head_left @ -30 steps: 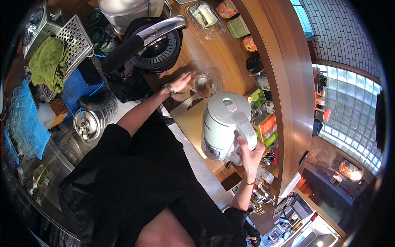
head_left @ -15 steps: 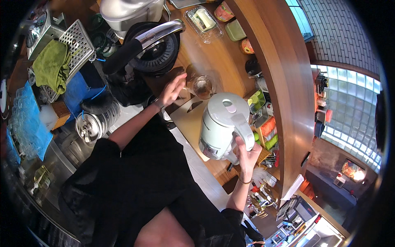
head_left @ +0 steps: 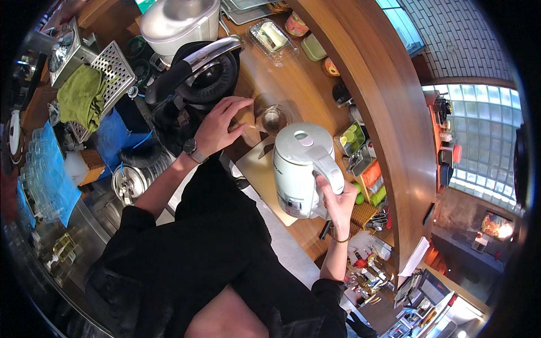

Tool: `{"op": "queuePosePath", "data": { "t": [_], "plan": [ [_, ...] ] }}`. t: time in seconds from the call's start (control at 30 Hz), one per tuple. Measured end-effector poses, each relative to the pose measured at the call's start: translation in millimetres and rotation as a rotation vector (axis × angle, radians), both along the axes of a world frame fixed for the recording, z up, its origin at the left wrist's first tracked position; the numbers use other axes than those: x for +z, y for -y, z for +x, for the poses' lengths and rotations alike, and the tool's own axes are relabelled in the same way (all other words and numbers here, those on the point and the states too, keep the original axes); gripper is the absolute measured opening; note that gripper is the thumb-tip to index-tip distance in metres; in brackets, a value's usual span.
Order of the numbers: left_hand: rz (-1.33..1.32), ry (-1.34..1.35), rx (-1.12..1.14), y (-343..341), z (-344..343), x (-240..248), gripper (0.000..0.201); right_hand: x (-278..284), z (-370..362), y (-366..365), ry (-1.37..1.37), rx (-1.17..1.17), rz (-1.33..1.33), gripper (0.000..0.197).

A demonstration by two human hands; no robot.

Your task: The person slices limes on a cutting board, places the slices into a container, and then prepares a drink by adding ice, a tea bag, and hot water to a glass. The person also cleans the cutting board with a cloth.

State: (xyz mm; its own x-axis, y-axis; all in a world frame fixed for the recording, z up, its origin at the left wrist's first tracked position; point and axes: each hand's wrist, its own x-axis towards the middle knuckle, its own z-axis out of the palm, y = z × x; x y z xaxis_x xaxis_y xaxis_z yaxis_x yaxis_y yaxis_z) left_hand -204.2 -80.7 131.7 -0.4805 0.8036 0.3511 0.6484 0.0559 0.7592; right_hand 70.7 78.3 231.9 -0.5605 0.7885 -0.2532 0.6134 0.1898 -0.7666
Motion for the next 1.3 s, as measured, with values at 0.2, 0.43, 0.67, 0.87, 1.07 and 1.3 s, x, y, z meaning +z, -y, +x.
{"op": "queuePosePath", "data": {
  "t": [0.2,0.43,0.67,0.87,1.07,1.3],
  "plan": [
    [-0.07,-0.031,-0.027,8,6,-13,0.064,1,0,-2,-0.008,0.0,0.006,0.022],
    [-0.136,-0.065,-0.048,0,6,-7,0.071,2,-3,-3,-0.019,0.02,0.009,0.021],
    [-0.199,-0.178,-0.119,-21,7,4,0.082,-1,1,-1,-0.039,0.015,-0.006,0.021],
    [-0.216,-0.22,-0.128,-28,7,12,0.087,7,-6,0,-0.024,0.041,0.011,0.023],
    [-0.247,-0.196,-0.137,-24,7,8,0.087,5,-2,-2,-0.023,0.041,0.007,0.024],
    [-0.263,-0.241,-0.164,-27,0,13,0.088,-12,17,-1,-0.103,-0.028,-0.051,0.02]
  ]
}}
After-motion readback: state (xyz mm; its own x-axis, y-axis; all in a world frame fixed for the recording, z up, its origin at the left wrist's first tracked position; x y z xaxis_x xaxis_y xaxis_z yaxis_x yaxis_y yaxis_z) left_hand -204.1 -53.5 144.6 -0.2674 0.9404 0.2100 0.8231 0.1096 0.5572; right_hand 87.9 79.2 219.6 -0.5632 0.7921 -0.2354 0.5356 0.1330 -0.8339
